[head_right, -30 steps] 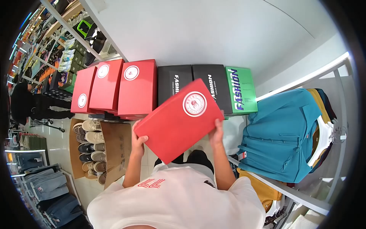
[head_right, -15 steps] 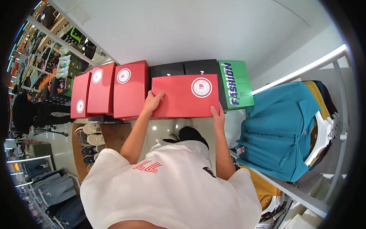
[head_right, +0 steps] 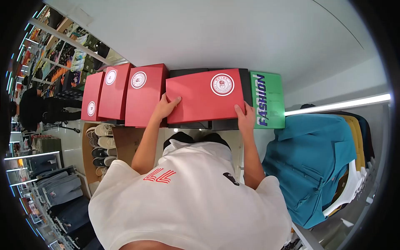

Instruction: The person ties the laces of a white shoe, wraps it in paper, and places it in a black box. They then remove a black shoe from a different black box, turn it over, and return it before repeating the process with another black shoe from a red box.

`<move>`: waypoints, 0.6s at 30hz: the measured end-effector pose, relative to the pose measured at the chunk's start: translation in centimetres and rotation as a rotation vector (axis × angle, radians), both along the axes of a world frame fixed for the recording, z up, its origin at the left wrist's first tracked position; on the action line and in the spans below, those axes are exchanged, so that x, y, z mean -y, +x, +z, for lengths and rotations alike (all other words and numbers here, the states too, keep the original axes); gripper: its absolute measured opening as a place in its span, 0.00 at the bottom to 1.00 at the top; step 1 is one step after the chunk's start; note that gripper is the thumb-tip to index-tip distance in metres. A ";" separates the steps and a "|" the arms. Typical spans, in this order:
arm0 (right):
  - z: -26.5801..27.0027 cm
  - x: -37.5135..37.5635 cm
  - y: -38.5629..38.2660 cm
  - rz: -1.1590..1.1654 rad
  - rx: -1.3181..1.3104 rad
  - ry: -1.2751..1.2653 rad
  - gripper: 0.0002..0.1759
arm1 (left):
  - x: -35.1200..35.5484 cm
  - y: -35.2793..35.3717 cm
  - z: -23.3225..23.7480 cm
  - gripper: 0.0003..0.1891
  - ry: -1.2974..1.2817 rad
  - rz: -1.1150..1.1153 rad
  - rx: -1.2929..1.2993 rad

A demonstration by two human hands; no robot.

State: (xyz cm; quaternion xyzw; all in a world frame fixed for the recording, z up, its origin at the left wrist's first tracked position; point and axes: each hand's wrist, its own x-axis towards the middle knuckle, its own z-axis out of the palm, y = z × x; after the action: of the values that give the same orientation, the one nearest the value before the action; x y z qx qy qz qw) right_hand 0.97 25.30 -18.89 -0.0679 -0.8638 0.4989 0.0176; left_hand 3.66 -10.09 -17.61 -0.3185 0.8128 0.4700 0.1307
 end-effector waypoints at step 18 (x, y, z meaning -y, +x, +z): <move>7.2 5.8 -12.0 0.053 -0.124 -0.462 0.27 | 4.1 -8.8 3.4 0.37 0.606 0.289 -0.449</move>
State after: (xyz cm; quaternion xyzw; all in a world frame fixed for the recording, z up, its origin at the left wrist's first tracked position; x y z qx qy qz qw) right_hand -10.99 19.47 -11.67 -0.0164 -0.7255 0.6868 0.0415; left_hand -5.14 -14.15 -14.20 -0.2660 0.5925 0.7599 -0.0294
